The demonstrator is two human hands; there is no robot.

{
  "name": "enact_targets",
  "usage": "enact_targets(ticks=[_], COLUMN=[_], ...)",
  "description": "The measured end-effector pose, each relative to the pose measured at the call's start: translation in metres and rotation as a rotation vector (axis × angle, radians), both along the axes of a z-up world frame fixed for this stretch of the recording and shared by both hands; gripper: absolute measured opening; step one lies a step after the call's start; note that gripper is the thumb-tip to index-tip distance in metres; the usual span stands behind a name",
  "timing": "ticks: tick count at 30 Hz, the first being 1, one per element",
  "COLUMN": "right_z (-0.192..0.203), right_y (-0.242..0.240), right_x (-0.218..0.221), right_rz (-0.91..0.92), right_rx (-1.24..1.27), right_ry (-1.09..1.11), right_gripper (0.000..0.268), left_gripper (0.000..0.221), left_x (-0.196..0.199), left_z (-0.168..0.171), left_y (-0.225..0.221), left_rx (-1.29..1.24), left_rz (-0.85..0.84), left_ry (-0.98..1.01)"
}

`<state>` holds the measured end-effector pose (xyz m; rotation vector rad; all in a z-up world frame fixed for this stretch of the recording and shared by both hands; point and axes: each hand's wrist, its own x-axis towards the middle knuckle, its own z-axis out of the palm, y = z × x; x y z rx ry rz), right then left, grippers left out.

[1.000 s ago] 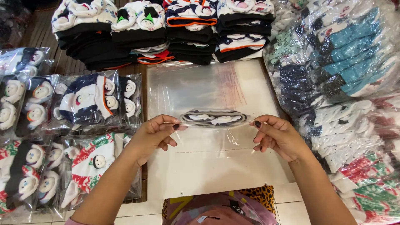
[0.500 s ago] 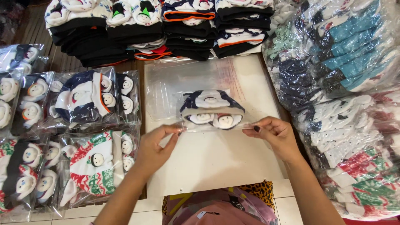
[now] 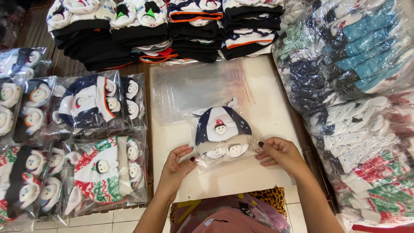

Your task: The person takes cloth items from stacks on a table and places them into clear plastic bags, smoothing the bags by hand.

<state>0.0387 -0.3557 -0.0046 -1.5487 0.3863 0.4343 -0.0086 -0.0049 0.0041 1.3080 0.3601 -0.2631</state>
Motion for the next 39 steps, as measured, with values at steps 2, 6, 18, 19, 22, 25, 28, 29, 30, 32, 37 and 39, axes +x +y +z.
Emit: enact_targets(ticks=[2, 6, 18, 19, 22, 25, 28, 29, 30, 32, 37, 39], right_z=[0.004, 0.014, 0.044, 0.055, 0.077, 0.079, 0.078, 0.073, 0.068, 0.053, 0.030, 0.033], right_y=[0.008, 0.023, 0.040, 0.046, 0.066, 0.087, 0.092, 0.088, 0.083, 0.059, 0.028, 0.034], right_x=[-0.002, -0.005, -0.012, -0.014, -0.015, -0.009, -0.015, -0.021, -0.024, -0.030, -0.033, -0.032], right_rz=[-0.001, 0.013, 0.128, 0.125, 0.069, 0.117, 0.345, 0.221, 0.098, 0.024, 0.047, 0.084], right_rx=[-0.016, -0.121, -0.618, -0.618, -0.900, -0.899, -0.859, -0.856, -0.851, -0.876, -0.786, -0.625], right_ry=[-0.039, -0.105, -0.225, -0.226, -0.614, -0.942, -0.898, -0.878, -0.861, -0.642, -0.052, -0.057], right_gripper=[0.013, 0.033, 0.051, 0.051, 0.046, 0.052, 0.051, 0.052, 0.054, 0.043, 0.016, 0.019], left_gripper=[0.063, 0.068, 0.057, 0.057, 0.049, 0.053, 0.058, 0.062, 0.065, 0.052, 0.032, 0.025], left_x=[0.005, 0.014, 0.033, 0.034, 0.039, 0.048, 0.036, 0.028, 0.021, 0.010, 0.011, 0.019], left_z=[-0.006, -0.005, 0.021, 0.031, 0.045, 0.037, 0.039, 0.041, 0.044, 0.052, 0.025, 0.018], left_y=[-0.001, -0.009, -0.027, -0.031, -0.042, -0.045, -0.033, -0.026, -0.019, -0.006, 0.010, 0.007], left_rx=[-0.024, -0.040, 0.426, 0.425, 0.783, 1.127, 1.246, 1.293, 1.340, 1.187, 0.808, 0.708], left_rz=[0.003, 0.051, 0.086, 0.085, -0.122, -0.273, -0.421, -0.301, -0.177, -0.116, -0.163, -0.224], left_ry=[-0.054, -0.075, -0.363, -0.365, -0.648, -0.870, -0.842, -0.798, -0.754, -0.480, 0.075, 0.118])
